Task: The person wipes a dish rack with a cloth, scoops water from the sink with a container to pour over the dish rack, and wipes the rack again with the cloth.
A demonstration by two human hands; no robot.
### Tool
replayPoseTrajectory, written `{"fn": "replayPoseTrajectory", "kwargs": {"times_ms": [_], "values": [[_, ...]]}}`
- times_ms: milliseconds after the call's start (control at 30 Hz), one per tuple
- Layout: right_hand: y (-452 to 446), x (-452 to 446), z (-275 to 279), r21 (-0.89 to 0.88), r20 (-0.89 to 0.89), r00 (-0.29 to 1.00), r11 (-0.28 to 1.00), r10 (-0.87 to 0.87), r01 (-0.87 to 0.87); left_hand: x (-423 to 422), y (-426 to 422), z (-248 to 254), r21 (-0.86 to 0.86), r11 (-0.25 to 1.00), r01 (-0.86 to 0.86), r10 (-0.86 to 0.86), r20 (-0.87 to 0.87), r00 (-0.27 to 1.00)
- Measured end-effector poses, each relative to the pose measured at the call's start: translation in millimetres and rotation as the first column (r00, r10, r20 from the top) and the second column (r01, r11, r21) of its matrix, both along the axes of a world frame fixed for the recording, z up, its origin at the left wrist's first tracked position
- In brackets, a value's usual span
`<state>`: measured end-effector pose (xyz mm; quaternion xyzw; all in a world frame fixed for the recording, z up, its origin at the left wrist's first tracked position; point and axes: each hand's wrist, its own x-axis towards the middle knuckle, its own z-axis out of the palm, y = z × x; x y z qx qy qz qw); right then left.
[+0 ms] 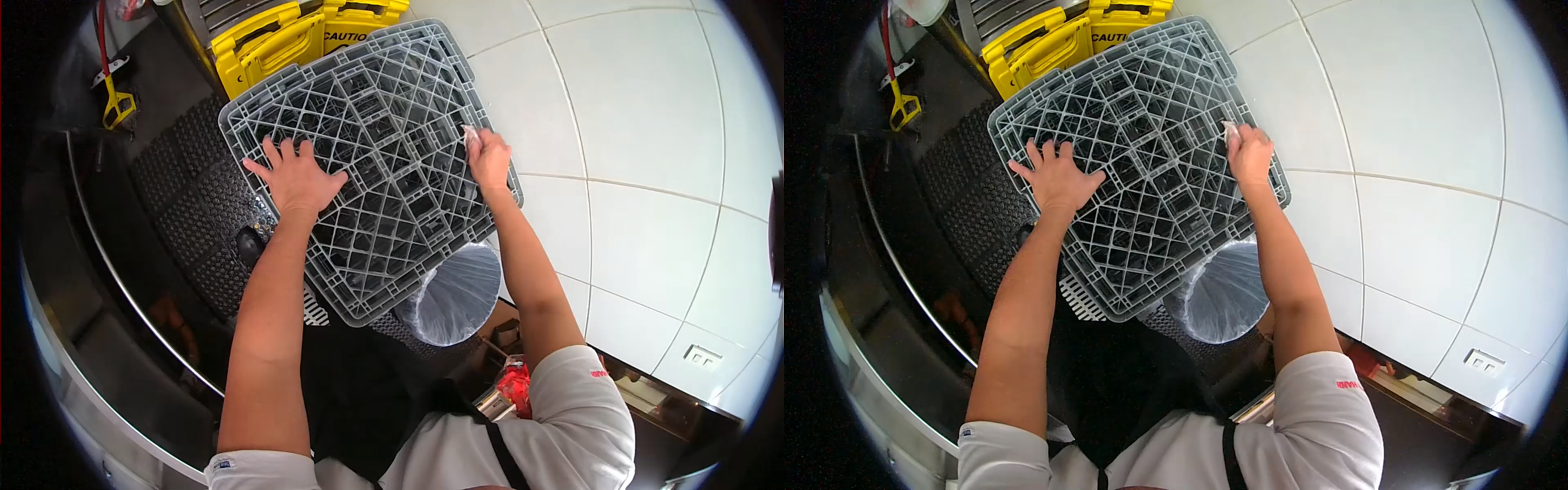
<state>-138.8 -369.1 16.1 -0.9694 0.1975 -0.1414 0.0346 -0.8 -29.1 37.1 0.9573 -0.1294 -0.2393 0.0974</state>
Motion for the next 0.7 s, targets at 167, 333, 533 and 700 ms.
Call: {"fn": "replayPoseTrajectory", "kwargs": {"times_ms": [167,333,533,700], "values": [[1.7,-11.3,13.4,-0.009,-0.254,0.952,0.983,0.173,-0.181,-0.1,1.4,-0.9,-0.007,1.0,0.002,-0.002,0.016,1.0],[16.0,-12.7,-4.0,-0.046,-0.092,0.995,0.998,0.03,-0.034,0.5,0.0,-3.6,-0.004,1.0,0.009,-0.009,0.023,1.0],[-1.1,22.9,41.3,0.215,-0.131,0.991,0.977,0.027,0.002,0.9,0.6,-0.6,0.002,1.0,0.011,-0.011,-0.018,1.0],[-15.2,66.2,7.4,-0.204,-0.239,0.947,0.942,0.215,-0.266,-1.7,-0.1,-6.1,-0.004,1.0,0.006,-0.006,0.026,1.0]]}}
